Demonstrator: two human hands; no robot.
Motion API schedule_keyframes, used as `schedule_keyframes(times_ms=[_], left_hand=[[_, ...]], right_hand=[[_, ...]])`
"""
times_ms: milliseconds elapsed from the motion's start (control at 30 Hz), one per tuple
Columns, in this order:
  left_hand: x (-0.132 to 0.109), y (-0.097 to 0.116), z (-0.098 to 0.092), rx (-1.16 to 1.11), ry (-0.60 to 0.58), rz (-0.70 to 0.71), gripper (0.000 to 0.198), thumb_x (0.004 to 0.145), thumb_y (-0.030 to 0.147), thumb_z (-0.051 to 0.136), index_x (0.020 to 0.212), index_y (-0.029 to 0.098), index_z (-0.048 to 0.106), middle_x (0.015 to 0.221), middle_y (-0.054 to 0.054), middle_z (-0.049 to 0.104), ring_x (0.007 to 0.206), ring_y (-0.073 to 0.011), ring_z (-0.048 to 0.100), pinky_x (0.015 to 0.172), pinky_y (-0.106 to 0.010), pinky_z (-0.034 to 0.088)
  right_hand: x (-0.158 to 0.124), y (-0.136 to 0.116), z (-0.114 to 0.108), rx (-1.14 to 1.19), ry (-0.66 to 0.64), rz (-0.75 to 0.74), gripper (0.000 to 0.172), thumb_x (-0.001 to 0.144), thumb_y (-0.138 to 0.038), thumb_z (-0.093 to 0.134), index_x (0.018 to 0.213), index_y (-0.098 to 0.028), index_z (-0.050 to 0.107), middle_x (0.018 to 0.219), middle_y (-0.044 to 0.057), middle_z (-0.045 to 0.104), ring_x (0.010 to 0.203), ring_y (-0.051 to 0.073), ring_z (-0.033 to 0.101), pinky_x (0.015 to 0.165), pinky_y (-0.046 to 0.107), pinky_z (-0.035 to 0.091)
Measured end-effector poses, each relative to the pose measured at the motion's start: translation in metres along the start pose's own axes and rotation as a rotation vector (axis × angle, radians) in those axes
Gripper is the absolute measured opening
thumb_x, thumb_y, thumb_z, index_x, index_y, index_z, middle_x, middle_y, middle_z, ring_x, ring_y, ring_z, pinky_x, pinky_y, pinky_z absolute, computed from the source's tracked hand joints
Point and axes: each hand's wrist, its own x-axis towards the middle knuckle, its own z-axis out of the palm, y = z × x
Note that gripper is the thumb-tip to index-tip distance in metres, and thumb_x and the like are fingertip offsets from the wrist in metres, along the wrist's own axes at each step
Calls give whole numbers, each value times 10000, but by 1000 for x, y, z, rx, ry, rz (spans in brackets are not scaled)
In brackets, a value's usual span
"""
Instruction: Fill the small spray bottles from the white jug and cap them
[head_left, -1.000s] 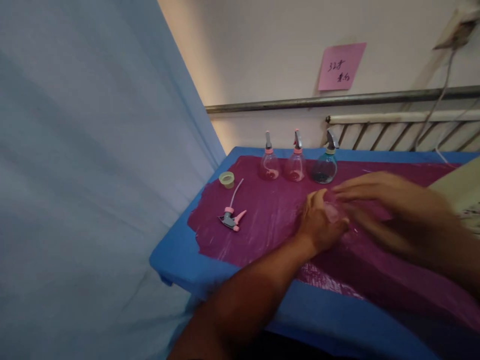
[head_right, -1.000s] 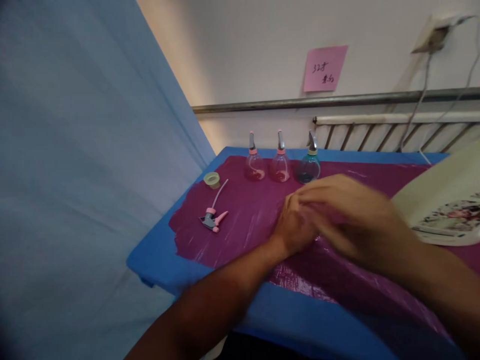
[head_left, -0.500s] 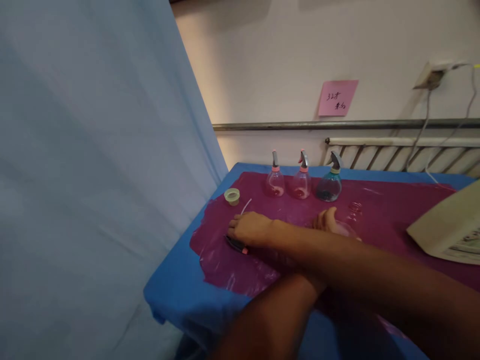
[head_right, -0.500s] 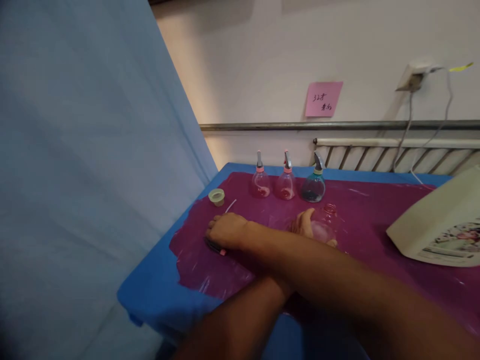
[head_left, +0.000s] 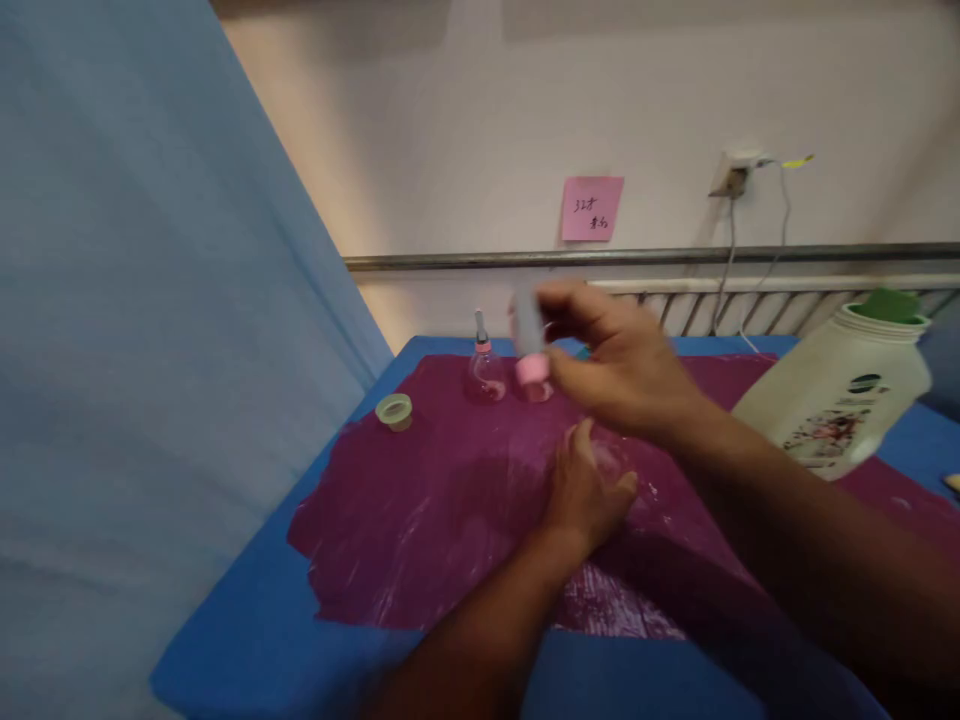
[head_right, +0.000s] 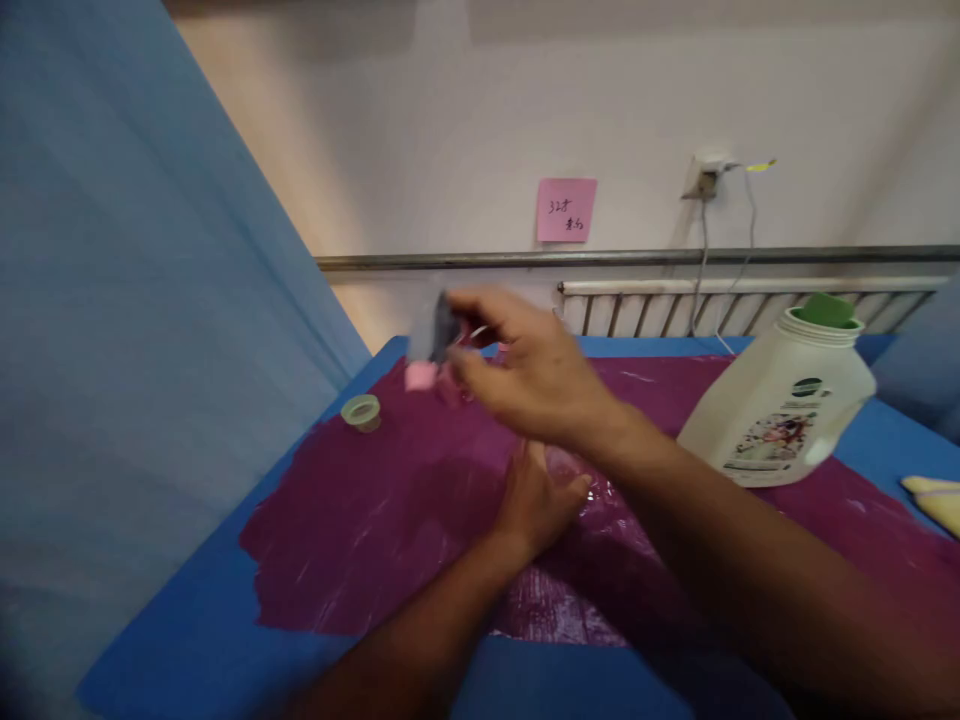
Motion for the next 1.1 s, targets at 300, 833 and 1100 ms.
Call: schedule_keyframes(times_ms=[300,833,1100], left_hand=[[1,-6,-5,-10,-70,-5,912,825,294,855,1655,212,487,1672,-171,602,1587,-391,562,1362,-573,423],[-6,1,-12,-96,-80,99,892,821,224,844,1651,273,521,1647,-113,622,1540,-326,606,1331,-542,479],[-7,0,-11,-81,-120,70,927,825,206,837,1689,304,517,1677,-105,595,1564,-340,582,1347,-564,468]], right_hand=[[-36,-6,-100,170,361,355,358,779,-337,1035,1033,-239,803,1036,-10,789,901,140,735,851,303,667],[-130,57,-75,390,296,724,504,706,-467,1072,1054,-224,801,991,51,840,841,178,745,771,307,637],[-150,69,-73,526,266,773,469,733,-387,1062,1117,-225,848,936,59,832,854,210,768,786,341,665]])
